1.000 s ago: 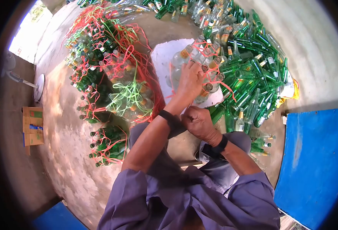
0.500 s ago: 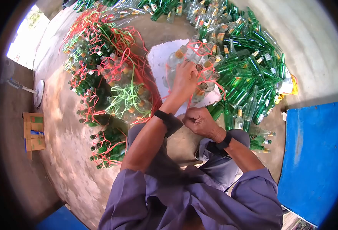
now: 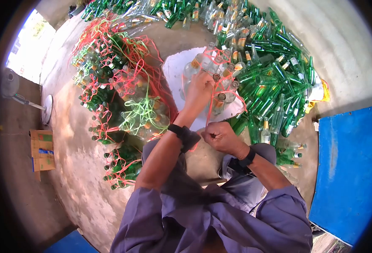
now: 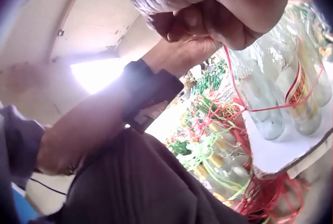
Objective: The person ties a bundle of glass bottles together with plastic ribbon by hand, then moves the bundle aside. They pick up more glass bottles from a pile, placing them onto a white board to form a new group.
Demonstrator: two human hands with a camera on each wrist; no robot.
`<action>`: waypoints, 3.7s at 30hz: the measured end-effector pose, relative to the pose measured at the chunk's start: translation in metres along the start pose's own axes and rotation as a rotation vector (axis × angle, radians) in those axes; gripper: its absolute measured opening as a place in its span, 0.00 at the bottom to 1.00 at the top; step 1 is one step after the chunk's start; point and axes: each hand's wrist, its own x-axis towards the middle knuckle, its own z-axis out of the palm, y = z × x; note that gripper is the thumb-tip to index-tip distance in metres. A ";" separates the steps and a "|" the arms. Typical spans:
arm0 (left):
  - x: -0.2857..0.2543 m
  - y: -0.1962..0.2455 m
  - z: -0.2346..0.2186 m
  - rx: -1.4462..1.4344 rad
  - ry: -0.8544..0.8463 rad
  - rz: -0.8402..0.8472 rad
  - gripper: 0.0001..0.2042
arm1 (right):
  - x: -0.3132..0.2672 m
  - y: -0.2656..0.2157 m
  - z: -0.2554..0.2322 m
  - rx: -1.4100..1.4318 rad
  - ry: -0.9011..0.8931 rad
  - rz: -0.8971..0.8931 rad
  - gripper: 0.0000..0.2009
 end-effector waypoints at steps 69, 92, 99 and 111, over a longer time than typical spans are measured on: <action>-0.397 -0.004 -0.167 0.480 -0.361 -0.716 0.10 | -0.040 0.033 -0.028 0.460 0.254 0.509 0.20; -0.513 -0.064 -0.152 0.472 -0.580 -0.994 0.11 | -0.057 0.026 -0.063 0.535 0.244 0.660 0.10; -0.460 -0.124 -0.137 0.481 -0.384 -1.044 0.13 | -0.057 0.012 -0.063 0.545 0.257 0.756 0.14; -0.329 -0.208 -0.107 0.675 -0.622 -0.892 0.28 | -0.050 -0.012 -0.071 0.554 0.253 0.839 0.16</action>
